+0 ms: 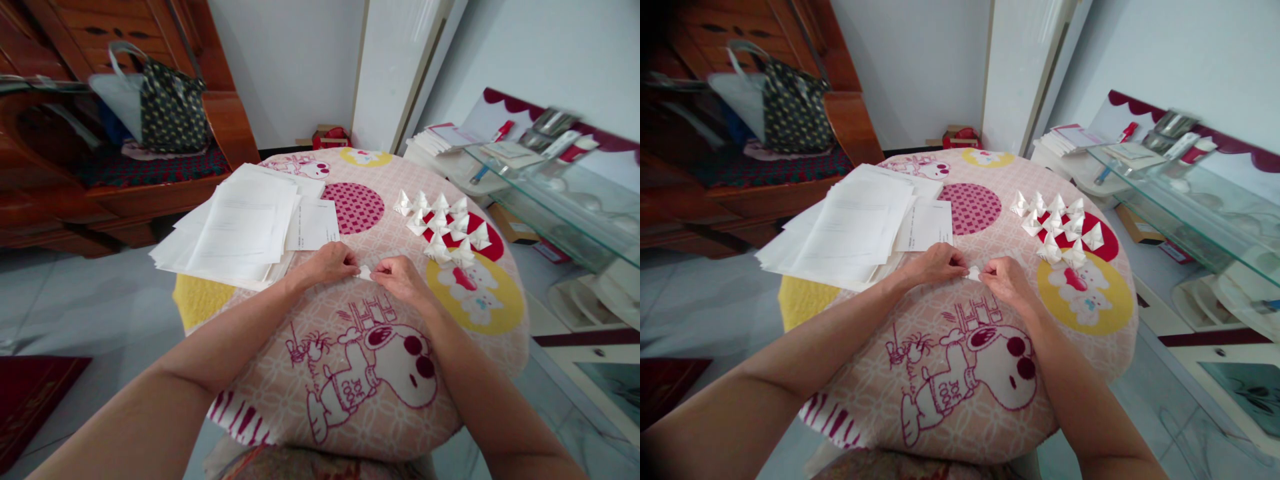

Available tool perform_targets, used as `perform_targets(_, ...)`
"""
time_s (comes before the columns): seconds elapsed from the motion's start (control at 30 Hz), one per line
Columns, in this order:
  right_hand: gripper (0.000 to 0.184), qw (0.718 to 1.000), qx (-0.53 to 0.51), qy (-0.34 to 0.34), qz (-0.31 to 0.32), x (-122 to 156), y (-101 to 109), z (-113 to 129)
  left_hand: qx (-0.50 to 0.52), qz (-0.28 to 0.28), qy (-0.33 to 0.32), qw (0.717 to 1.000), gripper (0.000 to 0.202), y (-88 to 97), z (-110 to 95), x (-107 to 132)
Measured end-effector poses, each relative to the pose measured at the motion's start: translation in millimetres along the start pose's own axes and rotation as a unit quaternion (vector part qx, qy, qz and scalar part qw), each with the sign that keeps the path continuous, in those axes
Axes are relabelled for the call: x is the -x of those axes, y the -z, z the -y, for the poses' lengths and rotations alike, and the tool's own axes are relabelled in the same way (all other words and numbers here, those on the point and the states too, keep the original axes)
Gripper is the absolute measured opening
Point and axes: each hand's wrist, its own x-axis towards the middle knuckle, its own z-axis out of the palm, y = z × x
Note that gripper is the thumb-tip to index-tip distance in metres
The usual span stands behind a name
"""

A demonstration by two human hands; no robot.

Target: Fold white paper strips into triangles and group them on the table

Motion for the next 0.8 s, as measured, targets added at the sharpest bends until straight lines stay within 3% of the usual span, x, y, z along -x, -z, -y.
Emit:
perform_targets(0.33,0.018,0.999,0.038,-0.036,-0.01,-4,-1,7,-0.081,0.022,0.026,0.996,0.021,2.2,-8,-5)
perform_targets(0.8,0.015,0.997,0.069,-0.043,-0.01,-7,-2,8,-0.146,0.001,0.023,0.989,0.02,-2.5,-16,-4)
